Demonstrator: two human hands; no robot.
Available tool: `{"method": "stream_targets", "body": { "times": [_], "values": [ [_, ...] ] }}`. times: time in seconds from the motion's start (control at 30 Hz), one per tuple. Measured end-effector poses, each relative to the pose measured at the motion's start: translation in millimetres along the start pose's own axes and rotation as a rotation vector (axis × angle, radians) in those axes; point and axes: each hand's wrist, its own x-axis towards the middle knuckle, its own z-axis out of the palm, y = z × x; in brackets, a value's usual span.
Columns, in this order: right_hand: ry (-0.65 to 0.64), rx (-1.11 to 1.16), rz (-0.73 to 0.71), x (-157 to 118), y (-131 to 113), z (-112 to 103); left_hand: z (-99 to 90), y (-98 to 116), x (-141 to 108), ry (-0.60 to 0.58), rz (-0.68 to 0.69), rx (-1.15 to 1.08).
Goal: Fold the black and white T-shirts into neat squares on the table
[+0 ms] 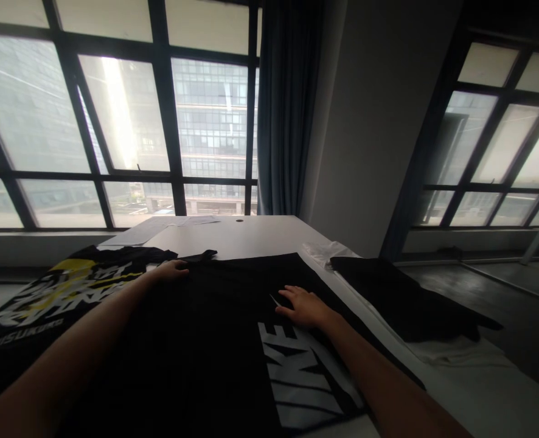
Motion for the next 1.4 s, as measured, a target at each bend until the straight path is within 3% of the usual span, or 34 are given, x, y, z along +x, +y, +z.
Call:
{"method": "stream_targets", "body": {
  "times": [0.2,0.33,0.43,0.53,0.6,0.8,0.93,1.07,1.23,1.3,1.4],
  "values": [
    [0.020,0.034,0.006,3,9,0,1.8,-10,15,0.003,-0.154,0.027],
    [0.013,0.018,0.023,5,9,0,-12.6,-13,22,-0.050,-0.143,0.025],
    [-0.001,0.018,0.029,5,9,0,-26.4,-10,18,-0.008,-0.167,0.055],
    [-0.003,0.016,0.017,7,12,3,-32.0,1,0,0.099,-0.138,0.102],
    [0.003,0.016,0.005,11,16,8,-26.3,11,-20,0.123,-0.068,0.122],
    [0.122,-0.066,0.041,23,20,12,22.9,19,-96,-0.053,0.210,0.002],
    [0.114,-0.091,0.079,14,18,1,41.9,6,-107,-0.046,0.180,-0.030],
    [-0.016,-0.041,0.095,10,24,3,36.4,-1,-88,-0.017,0.107,-0.007],
    [0.153,-0.089,0.122,26,38,11,15.3,-2,-89,0.228,0.138,0.089],
    [0.186,-0.065,0.105,28,48,6,6.6,-7,-105,0.196,0.226,0.048],
    [0.149,0.021,0.058,23,73,-7,-4.4,-19,-140,0.057,0.345,-0.110]
  ]
}}
